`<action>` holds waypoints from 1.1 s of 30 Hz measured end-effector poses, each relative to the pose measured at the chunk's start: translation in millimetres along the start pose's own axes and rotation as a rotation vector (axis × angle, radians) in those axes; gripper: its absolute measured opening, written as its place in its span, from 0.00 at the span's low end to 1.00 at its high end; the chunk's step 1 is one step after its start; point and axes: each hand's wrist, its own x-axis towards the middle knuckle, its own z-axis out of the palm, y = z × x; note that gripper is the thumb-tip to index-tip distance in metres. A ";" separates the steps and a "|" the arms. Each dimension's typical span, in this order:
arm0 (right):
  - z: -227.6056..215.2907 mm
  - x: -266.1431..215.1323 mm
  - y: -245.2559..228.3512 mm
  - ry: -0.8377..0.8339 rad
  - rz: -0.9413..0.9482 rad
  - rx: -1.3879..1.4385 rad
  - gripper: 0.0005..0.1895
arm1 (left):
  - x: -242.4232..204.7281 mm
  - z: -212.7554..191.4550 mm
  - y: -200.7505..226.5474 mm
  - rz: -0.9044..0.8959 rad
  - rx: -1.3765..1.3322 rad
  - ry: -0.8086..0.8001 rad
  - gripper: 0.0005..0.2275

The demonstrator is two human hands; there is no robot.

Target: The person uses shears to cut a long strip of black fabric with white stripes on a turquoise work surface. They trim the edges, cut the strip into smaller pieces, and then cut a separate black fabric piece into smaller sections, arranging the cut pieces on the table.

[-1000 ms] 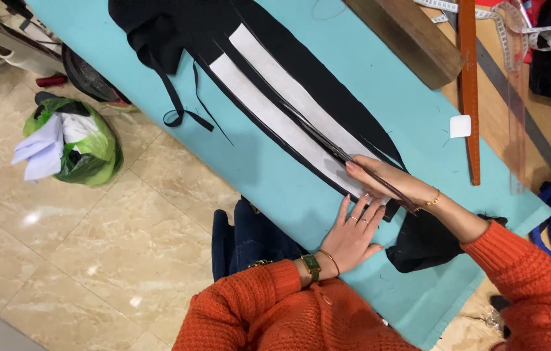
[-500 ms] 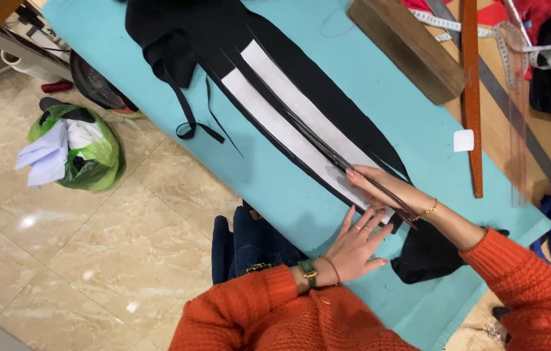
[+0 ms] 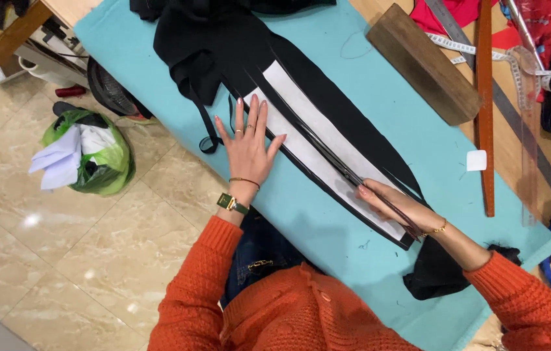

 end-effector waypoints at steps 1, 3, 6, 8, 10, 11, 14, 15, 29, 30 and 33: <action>1.4 0.3 -7.1 0.007 0.006 0.014 0.24 | 0.2 -1.9 -0.3 -0.003 0.011 -0.018 0.31; 2.5 6.5 -7.9 0.018 0.015 0.033 0.23 | 0.8 -3.8 -0.3 0.000 0.021 -0.039 0.32; 2.6 18.8 -2.4 0.019 0.000 0.027 0.26 | 2.0 -3.9 -1.1 -0.003 0.009 -0.041 0.31; 4.7 16.6 -13.9 0.018 0.013 0.034 0.26 | 1.7 -3.6 -0.7 -0.003 0.009 -0.033 0.31; 3.2 23.2 -5.2 0.009 0.014 0.048 0.26 | 2.4 -3.9 -1.1 -0.001 0.023 -0.046 0.32; 2.3 26.4 -0.7 0.000 0.011 0.058 0.25 | 3.0 -4.1 -1.1 -0.002 0.038 -0.055 0.33; 5.7 27.5 0.0 0.010 0.039 0.146 0.26 | 3.3 -3.7 -1.4 0.007 0.051 -0.044 0.33; 5.6 27.5 -0.1 0.010 0.040 0.147 0.26 | 3.4 -3.7 -1.4 0.008 0.051 -0.046 0.33; 7.7 62.2 -10.8 0.056 0.109 -0.073 0.33 | 3.6 4.3 -2.4 0.016 0.124 -0.005 0.31; 8.6 60.8 -15.6 0.055 0.110 -0.073 0.33 | 3.8 4.4 -2.5 0.016 0.124 -0.006 0.31; 11.8 57.3 -26.6 0.056 0.030 0.053 0.26 | 3.7 3.7 -3.0 0.017 0.133 -0.015 0.31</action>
